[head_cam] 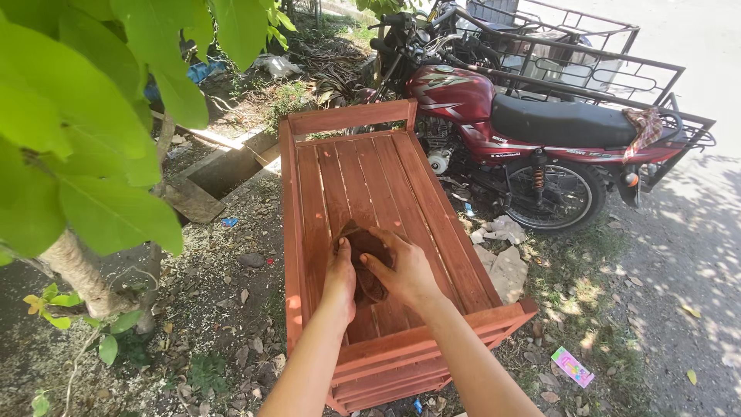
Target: The person wipes a reddish stain or finish onto a slatted wooden bench-like frame using a brown cloth, working over the top boards, edges, and side rails while turning the piece to reach different surfaces. At the end they dip and wring the cloth in a bowl of stain placed on a metal rack.
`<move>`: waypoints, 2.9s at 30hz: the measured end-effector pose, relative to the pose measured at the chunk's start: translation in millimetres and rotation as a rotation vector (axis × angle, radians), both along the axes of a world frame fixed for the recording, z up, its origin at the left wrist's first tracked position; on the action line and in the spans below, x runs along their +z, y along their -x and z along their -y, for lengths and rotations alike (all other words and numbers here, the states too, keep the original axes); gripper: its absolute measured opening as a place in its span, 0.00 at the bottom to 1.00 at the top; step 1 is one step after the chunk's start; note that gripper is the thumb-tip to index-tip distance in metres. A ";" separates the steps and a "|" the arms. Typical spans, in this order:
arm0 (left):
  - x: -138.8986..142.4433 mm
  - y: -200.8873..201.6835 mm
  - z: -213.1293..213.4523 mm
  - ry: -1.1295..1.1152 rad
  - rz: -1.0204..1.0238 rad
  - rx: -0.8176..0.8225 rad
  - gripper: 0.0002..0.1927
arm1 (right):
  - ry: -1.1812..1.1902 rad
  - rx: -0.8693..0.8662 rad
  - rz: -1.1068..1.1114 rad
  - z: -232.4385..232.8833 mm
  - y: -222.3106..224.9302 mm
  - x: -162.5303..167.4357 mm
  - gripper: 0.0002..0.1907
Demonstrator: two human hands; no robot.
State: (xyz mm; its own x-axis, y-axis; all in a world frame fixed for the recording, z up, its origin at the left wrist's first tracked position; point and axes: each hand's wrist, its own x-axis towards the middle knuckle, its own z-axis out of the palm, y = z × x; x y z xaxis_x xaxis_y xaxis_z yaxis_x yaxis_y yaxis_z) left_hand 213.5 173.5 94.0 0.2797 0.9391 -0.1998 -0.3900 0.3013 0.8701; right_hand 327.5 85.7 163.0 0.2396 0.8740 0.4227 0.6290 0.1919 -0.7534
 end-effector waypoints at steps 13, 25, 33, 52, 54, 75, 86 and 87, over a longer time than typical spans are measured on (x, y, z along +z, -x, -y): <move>1.7 -50.9 -36.2 0.050 -0.058 0.026 0.27 | 0.085 0.064 -0.197 -78.9 -78.8 -38.5 0.11; 3.5 -49.1 -27.6 0.129 0.017 0.011 0.25 | 0.071 0.012 -0.135 -67.2 -63.5 -44.1 0.13; 9.6 -15.7 -95.7 -0.165 -0.084 0.022 0.30 | 0.031 0.062 -0.018 -129.6 -65.3 -38.5 0.16; -68.9 95.6 -208.8 -0.646 -0.893 0.444 0.19 | 0.105 0.047 0.460 -311.1 38.5 -142.1 0.13; -81.3 90.5 -215.8 -0.702 -1.059 0.452 0.20 | 0.168 0.008 0.670 -308.8 48.5 -152.4 0.17; -43.7 62.7 -198.2 -0.428 -1.393 0.404 0.17 | 0.426 0.269 0.837 -306.5 52.4 -159.7 0.09; -35.5 61.6 -196.9 -0.389 -1.405 0.375 0.17 | 0.189 -0.036 0.336 -400.4 46.0 -148.6 0.09; -35.1 61.9 -197.6 -0.396 -1.405 0.376 0.17 | 0.144 -0.038 0.349 -402.3 46.8 -150.7 0.08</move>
State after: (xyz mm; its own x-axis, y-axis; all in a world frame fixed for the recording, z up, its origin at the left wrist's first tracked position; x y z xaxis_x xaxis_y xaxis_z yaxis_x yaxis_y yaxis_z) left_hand 151.6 371.1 58.9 -0.1813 0.9662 0.1833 0.8067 0.0396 0.5896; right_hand 280.8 488.0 12.2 0.1364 0.9237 0.3579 0.8572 0.0711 -0.5101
